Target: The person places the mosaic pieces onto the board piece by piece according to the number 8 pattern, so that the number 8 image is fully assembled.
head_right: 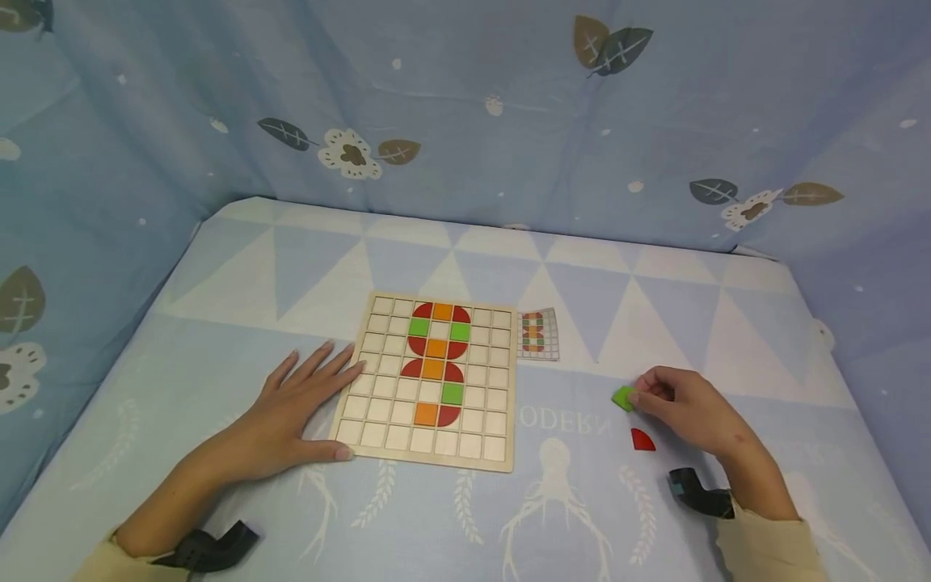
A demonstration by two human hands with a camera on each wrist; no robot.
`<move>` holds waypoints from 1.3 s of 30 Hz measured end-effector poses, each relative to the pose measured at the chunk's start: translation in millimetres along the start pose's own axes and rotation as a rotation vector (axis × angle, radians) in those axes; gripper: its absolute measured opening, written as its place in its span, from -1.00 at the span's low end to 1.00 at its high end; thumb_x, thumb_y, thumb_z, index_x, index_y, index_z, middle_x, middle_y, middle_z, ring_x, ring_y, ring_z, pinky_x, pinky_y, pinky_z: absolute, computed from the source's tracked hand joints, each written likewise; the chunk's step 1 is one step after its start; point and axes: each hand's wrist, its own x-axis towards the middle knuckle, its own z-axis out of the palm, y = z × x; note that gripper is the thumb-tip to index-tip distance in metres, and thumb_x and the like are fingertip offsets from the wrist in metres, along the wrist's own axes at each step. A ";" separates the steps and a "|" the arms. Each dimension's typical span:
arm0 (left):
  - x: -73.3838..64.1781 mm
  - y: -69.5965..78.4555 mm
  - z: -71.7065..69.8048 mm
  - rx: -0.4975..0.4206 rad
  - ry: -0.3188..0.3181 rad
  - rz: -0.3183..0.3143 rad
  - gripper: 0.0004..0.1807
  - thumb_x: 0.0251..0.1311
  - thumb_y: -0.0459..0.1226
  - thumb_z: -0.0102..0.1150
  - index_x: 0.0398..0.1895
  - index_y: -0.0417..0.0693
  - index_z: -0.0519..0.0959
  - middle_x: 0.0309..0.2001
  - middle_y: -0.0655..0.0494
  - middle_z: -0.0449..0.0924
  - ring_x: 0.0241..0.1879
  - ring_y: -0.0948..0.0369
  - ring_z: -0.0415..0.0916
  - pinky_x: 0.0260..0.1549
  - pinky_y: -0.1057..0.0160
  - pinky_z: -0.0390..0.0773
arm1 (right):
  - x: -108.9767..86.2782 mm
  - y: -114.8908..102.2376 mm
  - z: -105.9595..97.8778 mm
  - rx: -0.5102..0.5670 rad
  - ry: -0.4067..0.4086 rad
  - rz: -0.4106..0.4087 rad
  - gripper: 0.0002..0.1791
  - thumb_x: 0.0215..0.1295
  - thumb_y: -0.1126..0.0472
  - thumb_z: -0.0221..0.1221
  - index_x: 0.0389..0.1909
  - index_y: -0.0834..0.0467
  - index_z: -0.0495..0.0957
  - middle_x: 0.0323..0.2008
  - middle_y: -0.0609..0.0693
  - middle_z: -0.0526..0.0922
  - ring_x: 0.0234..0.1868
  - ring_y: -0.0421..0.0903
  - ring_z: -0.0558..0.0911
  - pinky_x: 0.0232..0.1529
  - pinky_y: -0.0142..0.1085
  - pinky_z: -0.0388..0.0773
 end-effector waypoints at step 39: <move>-1.3 -3.9 -0.8 0.028 -0.023 0.019 0.20 0.06 0.38 0.39 0.71 0.28 0.04 0.70 0.25 -0.19 0.67 0.09 -0.44 0.52 -0.17 -0.45 | 94.9 -219.8 126.6 -0.187 -0.227 -0.458 -0.90 0.50 0.23 0.25 -0.28 0.08 0.64 -0.46 -0.18 0.56 -0.51 -0.21 0.49 -0.38 -0.30 0.51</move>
